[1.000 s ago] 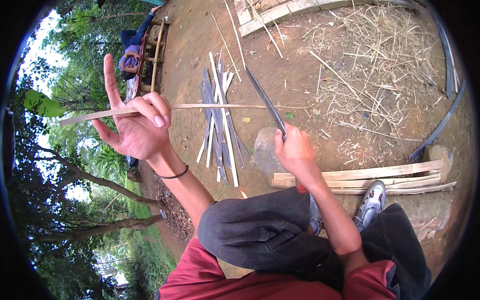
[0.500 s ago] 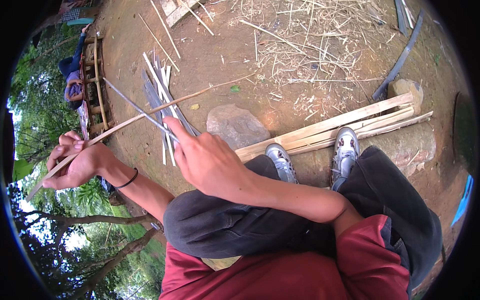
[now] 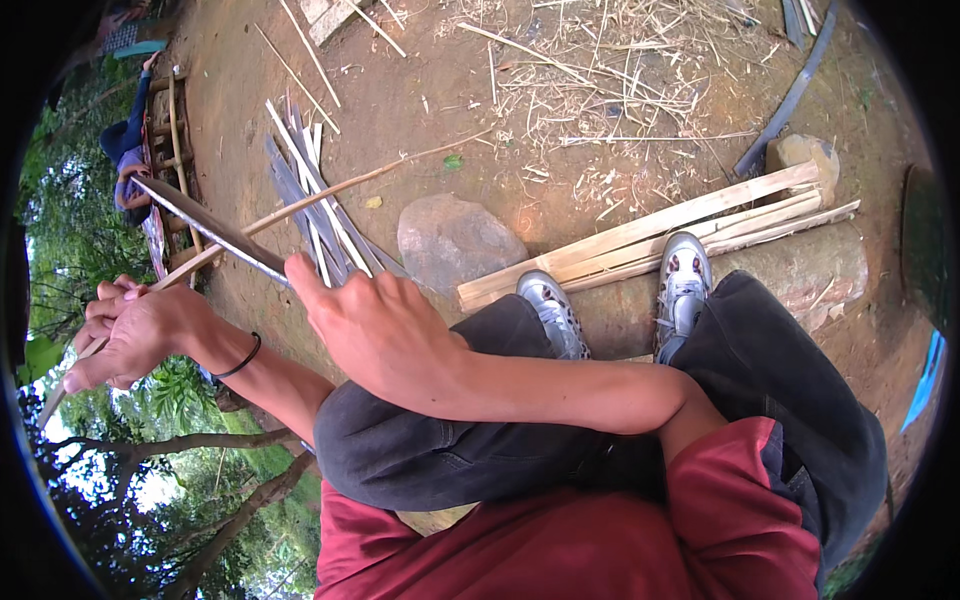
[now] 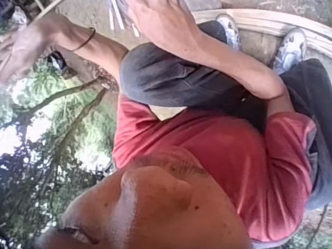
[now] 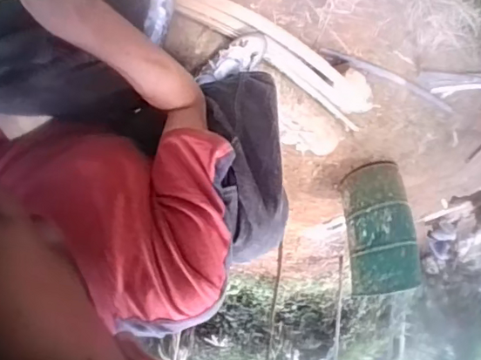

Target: The person shaves a thin wooden strip with a machete.

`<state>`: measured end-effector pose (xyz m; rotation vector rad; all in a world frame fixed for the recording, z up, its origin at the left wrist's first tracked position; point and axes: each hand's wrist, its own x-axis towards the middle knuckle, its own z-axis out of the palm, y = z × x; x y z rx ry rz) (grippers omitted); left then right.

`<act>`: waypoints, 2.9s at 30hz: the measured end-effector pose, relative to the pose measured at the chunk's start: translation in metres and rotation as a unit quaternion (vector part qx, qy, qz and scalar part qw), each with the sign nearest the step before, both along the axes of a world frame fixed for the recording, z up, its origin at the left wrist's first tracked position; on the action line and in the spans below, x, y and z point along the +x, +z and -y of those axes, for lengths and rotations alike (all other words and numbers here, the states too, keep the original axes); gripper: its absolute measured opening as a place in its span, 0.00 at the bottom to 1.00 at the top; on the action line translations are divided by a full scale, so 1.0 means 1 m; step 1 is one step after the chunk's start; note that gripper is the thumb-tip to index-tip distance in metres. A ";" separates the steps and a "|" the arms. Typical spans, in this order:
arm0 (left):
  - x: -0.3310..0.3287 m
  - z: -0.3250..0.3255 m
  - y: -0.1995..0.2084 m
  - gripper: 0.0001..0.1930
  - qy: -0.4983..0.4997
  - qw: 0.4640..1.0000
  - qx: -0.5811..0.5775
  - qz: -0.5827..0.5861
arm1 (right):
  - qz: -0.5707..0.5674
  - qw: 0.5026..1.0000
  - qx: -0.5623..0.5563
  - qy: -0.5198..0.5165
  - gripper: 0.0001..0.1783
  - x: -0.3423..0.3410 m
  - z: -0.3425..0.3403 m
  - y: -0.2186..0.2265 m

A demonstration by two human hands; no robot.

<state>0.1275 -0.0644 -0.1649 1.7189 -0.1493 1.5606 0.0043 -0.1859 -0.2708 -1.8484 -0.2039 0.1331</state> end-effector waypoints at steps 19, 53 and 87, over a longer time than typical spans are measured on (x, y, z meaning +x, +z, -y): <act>0.012 -0.019 0.003 0.34 -0.002 0.999 -0.045 0.023 | -0.178 0.984 -0.022 -0.023 0.15 0.026 -0.001 -0.090; 0.013 -0.020 -0.004 0.34 -0.156 0.984 0.061 -0.056 | -0.149 0.985 -0.068 -0.053 0.13 0.021 -0.007 -0.162; 0.040 -0.030 0.002 0.30 -0.078 0.997 -0.028 -0.006 | -0.321 0.936 -0.089 -0.111 0.26 0.080 0.056 -0.264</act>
